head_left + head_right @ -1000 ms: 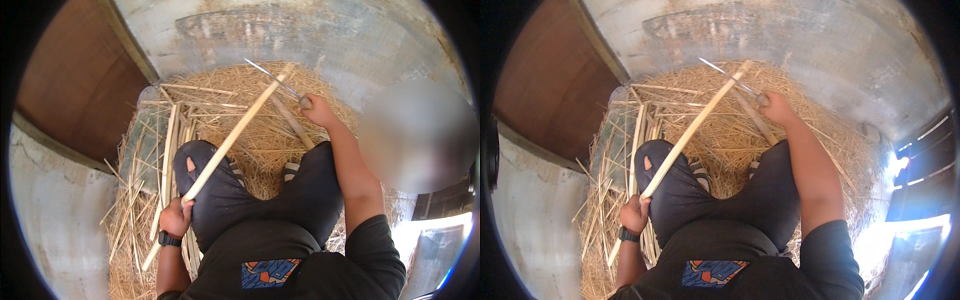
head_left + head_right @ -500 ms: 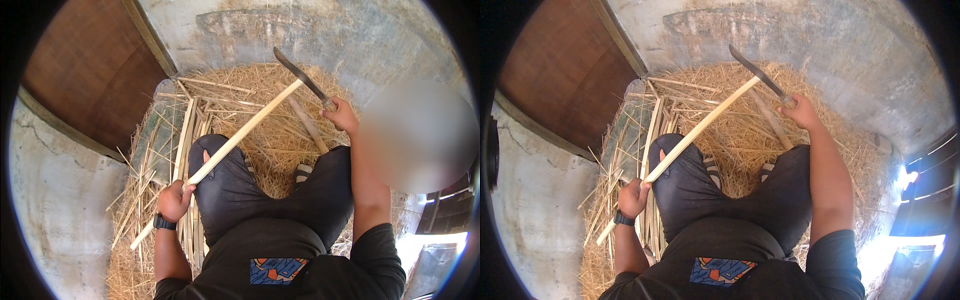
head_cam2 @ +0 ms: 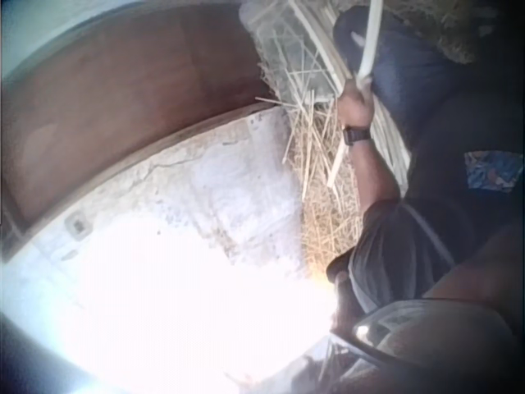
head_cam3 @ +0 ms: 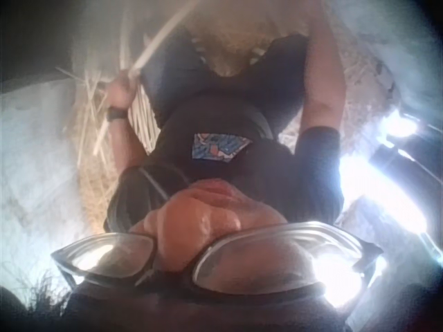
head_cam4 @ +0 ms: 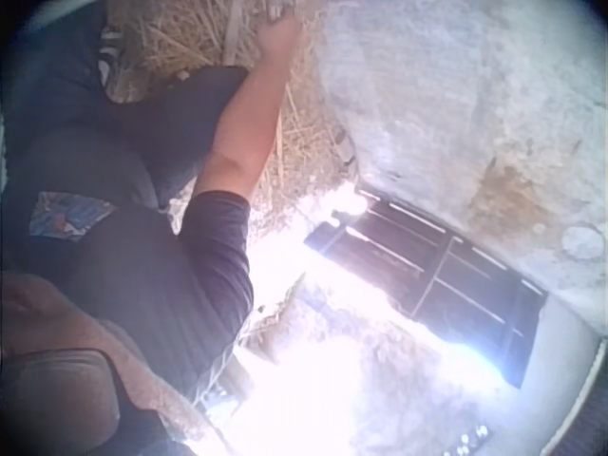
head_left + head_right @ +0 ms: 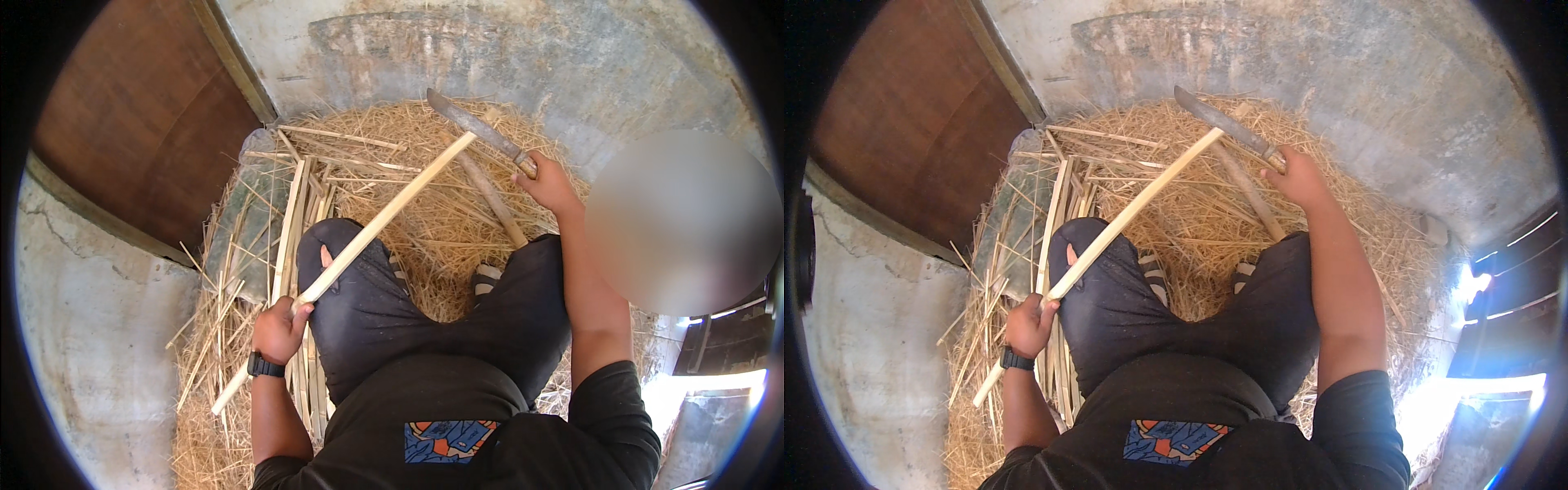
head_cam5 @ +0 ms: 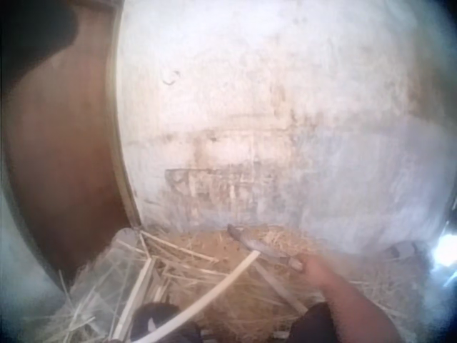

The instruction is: The person sits on a straw-covered floor and uses a machete to split a long bamboo pole into thin strips. They hold the pole with one hand and repeatedly strike it with the machete to separate the material.

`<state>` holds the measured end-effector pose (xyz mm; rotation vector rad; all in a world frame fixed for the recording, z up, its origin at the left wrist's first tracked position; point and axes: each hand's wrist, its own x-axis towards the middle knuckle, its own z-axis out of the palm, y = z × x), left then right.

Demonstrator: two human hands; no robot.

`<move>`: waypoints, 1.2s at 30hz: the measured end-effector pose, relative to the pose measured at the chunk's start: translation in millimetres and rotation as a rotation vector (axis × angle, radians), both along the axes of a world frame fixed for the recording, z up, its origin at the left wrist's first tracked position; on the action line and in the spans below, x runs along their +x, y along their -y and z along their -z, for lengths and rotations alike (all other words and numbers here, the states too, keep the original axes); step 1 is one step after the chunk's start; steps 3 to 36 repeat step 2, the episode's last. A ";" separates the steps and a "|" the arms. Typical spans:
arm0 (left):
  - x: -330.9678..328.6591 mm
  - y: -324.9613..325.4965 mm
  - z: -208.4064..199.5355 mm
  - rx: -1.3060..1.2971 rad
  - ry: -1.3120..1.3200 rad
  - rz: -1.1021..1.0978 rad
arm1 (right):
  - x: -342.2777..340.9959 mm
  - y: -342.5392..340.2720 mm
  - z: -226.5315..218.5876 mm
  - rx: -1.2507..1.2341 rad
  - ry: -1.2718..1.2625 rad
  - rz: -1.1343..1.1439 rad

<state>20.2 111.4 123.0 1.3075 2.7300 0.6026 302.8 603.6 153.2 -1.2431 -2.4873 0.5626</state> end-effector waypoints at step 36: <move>-0.4 -0.4 0.7 0.004 -0.014 0.001 | 2.7 -10.2 1.6 -0.099 0.062 0.026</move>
